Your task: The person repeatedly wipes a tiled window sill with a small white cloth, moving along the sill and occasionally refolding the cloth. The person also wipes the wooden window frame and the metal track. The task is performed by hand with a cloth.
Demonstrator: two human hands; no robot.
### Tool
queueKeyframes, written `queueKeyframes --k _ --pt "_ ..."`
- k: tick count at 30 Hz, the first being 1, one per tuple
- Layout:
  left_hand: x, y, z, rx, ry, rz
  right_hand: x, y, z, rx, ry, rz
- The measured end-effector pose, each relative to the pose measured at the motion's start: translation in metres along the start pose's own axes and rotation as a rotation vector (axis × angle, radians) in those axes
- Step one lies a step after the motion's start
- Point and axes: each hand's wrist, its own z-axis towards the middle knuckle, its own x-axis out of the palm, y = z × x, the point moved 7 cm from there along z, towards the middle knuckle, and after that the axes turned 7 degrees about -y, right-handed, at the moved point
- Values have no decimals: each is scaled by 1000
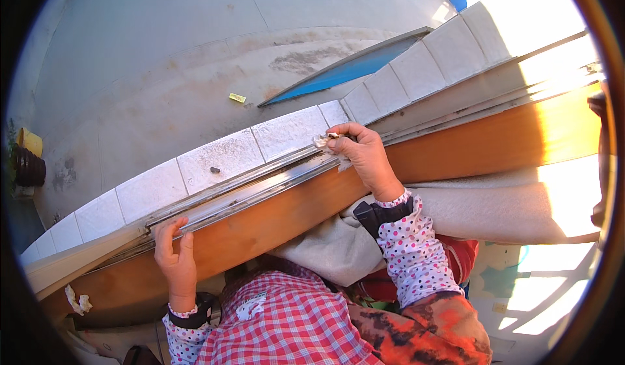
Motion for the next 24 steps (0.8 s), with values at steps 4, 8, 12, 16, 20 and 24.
queueKeyframes --k 4,8,12,16,20,24 --pt "-36 31 -38 161 -104 290 -33 -9 15 -425 -214 -879" --pt "-58 45 -66 239 -136 464 -29 -57 30 -486 -246 -1199" --pt "-70 54 -75 274 -187 542 -33 -97 39 -415 -368 -1229" --pt "-79 66 -71 296 -230 617 -27 -104 37 -500 -426 -1181" --pt "-79 79 -68 317 -219 657 -6 -98 30 -518 -350 -1164" --pt "-81 83 -69 336 -212 652 22 -93 18 -447 -310 -1110"
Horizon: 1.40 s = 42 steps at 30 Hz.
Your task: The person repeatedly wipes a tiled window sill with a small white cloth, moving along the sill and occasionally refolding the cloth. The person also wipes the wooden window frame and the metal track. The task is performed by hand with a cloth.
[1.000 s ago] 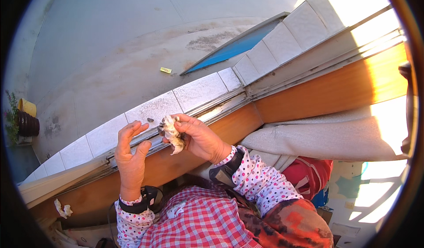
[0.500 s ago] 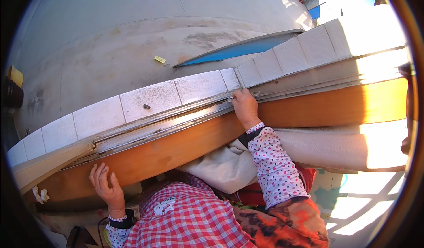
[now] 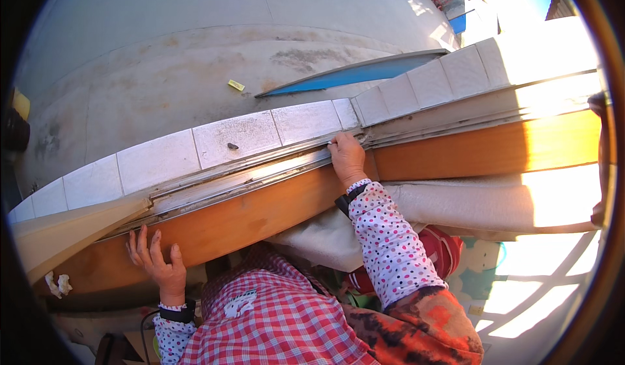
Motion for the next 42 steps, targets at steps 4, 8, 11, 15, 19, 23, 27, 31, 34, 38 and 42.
queueKeyframes --k 4,8,11,15,19,23,27,31,34,38,42 --pt "-2 -1 2 28 10 -14 5 39 -10 -55 -14 80" --pt "-4 -2 2 21 33 -41 12 69 -21 -30 -39 84" --pt "-4 -2 2 30 32 -64 16 95 -30 -44 -37 115" --pt "-3 -1 0 33 37 -72 22 134 -43 -70 -4 164" --pt "-5 -2 1 60 -9 -81 23 169 -54 -133 40 253" --pt "-5 -2 3 42 -4 -77 12 170 -44 -150 154 513" --pt "-6 -2 1 4 24 -41 -13 81 5 174 262 907" --pt "-4 -3 2 2 6 -25 -18 -17 34 163 225 377" --pt "-3 -3 1 -1 -5 -8 -5 -45 29 59 209 127" --pt "-2 -2 1 -4 -14 -3 3 -29 21 -96 218 54" --pt "-3 -3 1 -15 -19 -12 8 34 8 -294 381 174"
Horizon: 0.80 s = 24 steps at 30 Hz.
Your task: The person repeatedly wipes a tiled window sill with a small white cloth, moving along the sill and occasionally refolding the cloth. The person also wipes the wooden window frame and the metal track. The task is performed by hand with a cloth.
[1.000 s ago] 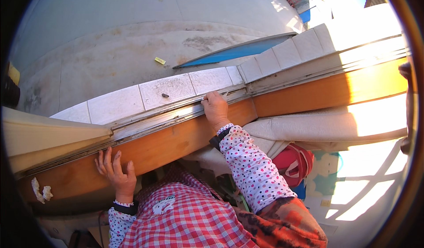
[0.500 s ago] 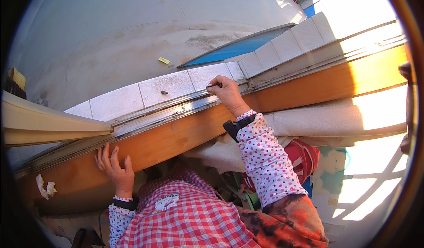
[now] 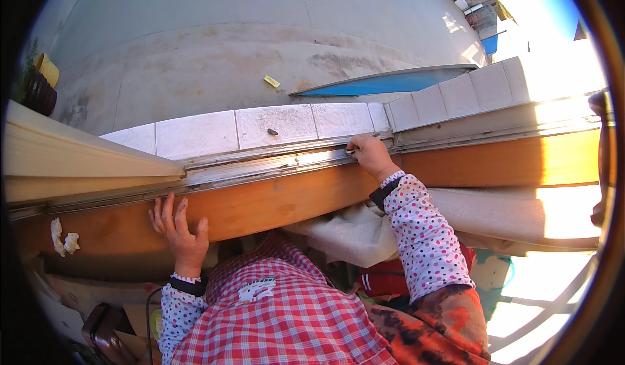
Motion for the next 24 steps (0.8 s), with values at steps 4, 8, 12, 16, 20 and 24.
queueKeyframes --k 4,8,12,16,20,24 --pt "-3 1 -2 -25 5 -32 28 74 14 -153 134 51" --pt "-5 7 -1 -18 -31 -47 45 131 28 -251 165 44" --pt "-3 6 -3 -5 -75 -98 53 157 30 -192 213 70" --pt "-6 7 -6 -9 -63 -102 72 183 31 -137 298 146" --pt "-7 7 -6 -6 -78 -127 78 195 32 -55 322 127" --pt "-8 8 -6 -10 -91 -148 96 228 34 -65 329 314"
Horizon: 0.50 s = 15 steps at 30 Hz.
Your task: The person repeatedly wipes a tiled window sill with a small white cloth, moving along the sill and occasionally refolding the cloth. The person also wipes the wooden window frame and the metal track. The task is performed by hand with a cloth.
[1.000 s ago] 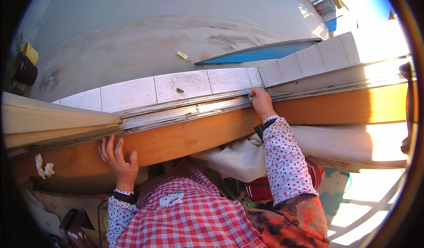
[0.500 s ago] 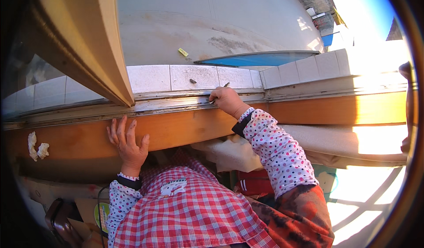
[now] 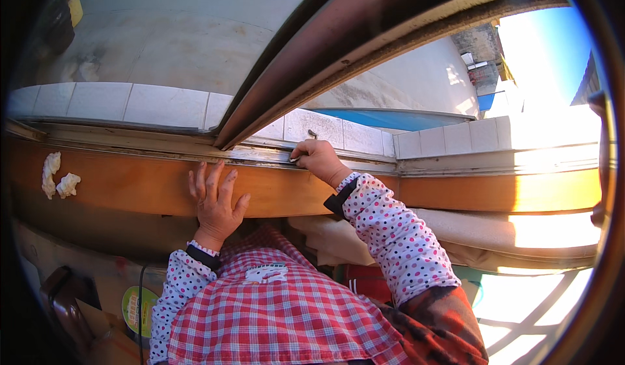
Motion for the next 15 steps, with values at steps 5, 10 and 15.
queueKeyframes --k 5,10,15 --pt "-3 0 0 -7 -19 -20 16 27 9 -70 -46 -37" --pt "-3 0 0 -16 -20 -27 29 51 12 -68 -64 1" --pt "-4 1 1 -30 -10 -35 48 55 25 95 32 124"
